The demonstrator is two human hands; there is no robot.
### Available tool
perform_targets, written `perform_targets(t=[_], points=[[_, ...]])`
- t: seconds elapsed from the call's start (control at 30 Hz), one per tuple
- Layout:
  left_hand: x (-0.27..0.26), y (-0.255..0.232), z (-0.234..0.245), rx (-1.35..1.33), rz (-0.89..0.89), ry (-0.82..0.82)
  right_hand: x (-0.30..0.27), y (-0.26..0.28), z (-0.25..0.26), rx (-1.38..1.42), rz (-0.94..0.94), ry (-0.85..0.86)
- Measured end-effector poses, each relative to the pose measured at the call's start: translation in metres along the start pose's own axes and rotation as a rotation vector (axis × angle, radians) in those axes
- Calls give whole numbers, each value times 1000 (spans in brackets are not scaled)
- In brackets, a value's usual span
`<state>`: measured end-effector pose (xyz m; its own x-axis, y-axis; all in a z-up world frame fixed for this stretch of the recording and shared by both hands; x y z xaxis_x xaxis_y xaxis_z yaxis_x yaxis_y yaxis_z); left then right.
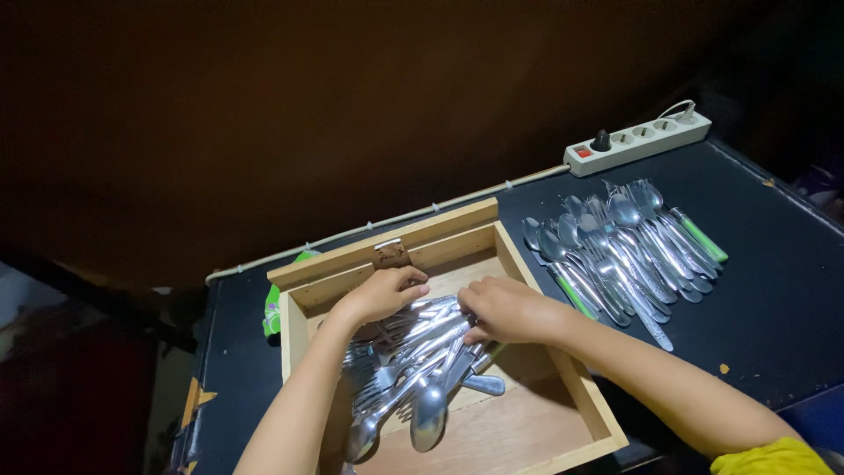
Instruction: Sorting various pieces of silverware including spoons, forks, and knives from a wooden container onto a table.
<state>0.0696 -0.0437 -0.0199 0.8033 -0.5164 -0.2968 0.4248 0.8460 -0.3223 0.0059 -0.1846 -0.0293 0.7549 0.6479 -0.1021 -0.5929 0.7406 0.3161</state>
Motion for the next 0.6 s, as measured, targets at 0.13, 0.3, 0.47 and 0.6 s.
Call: perform_targets(t=[0.13,0.3,0.47,0.6], points=[[3,3,-4,-4,6,-4,0,-4,-3,51,-19,62],[3,1,-4,-13,28,7,-3,-4,-2,91,35,-32],[0,0,0,-6,31,-5,-25,30,39,-211,297,-554],[0,0,1,-12,27,-9,-42,24,55,-225,376,-716]])
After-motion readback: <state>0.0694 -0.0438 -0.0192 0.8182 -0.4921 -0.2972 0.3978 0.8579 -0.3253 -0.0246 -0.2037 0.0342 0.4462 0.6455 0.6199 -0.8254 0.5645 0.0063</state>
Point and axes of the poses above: each hand's wrist, its own x-axis towards the middle knuckle, its own z-axis out of the back of the hand, y = z × x, the point moved 9 cm from there along x, towards the middle knuckle, and after that the axes turned 14 degrees about x, right-handed, at the moved point
